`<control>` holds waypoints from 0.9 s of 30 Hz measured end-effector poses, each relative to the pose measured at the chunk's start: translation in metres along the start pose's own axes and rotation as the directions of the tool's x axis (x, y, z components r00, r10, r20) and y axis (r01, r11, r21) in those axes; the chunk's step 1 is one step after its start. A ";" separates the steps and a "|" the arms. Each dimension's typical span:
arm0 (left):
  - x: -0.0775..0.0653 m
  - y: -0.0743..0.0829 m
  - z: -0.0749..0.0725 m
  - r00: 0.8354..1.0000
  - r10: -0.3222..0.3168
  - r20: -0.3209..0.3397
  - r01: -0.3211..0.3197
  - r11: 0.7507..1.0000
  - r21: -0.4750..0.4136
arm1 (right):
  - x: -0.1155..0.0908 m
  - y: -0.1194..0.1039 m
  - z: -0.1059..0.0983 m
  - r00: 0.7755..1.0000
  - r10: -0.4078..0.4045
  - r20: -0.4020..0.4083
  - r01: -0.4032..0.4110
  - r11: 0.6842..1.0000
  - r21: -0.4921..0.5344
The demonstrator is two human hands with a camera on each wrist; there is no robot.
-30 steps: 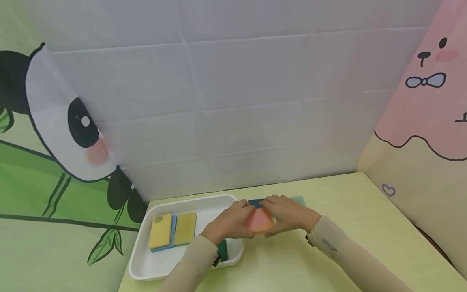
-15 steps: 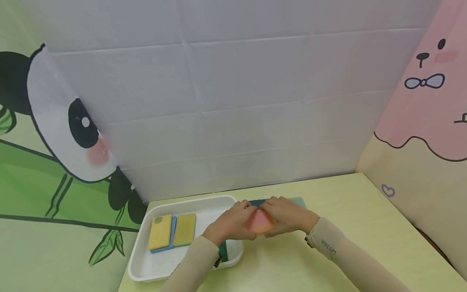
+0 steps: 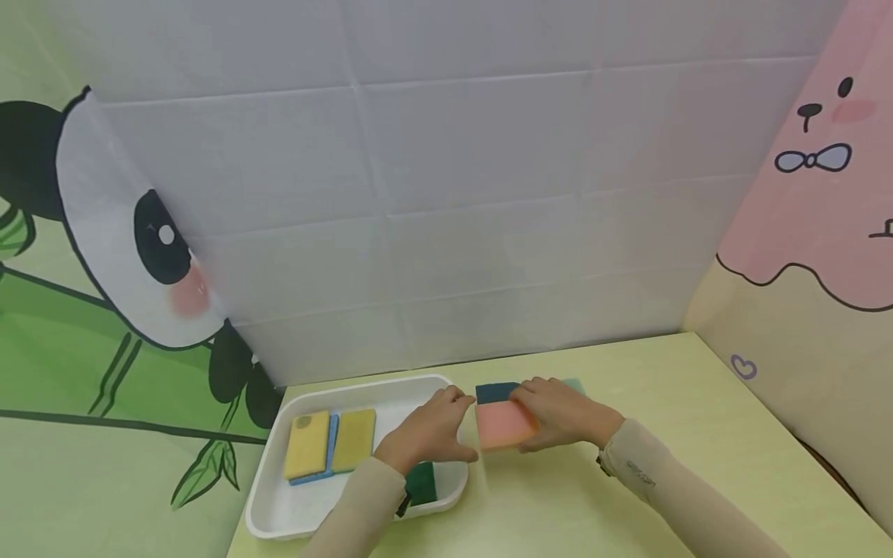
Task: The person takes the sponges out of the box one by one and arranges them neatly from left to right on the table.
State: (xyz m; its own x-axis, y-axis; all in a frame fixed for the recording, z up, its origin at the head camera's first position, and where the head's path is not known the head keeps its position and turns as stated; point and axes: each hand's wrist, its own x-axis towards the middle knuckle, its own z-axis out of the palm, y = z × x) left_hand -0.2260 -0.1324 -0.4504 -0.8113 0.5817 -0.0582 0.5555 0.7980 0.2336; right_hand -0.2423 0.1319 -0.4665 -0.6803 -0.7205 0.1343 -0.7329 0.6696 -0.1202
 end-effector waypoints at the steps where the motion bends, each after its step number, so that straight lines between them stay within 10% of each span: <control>1: -0.001 -0.002 0.001 1.000 -0.008 0.005 0.008 1.000 0.001 | -0.002 0.002 0.001 1.000 0.008 0.001 -0.008 1.000 -0.002; 27: -0.024 -0.026 0.010 0.998 -0.054 0.027 0.056 0.997 -0.059 | -0.049 0.066 0.012 0.991 0.137 -0.011 -0.135 0.984 0.119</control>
State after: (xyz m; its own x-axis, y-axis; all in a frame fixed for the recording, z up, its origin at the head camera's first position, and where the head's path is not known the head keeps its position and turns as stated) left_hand -0.2197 -0.1655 -0.4645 -0.8351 0.5415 -0.0967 0.4975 0.8185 0.2873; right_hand -0.2571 0.2089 -0.4930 -0.7742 -0.6200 0.1273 -0.6298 0.7344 -0.2531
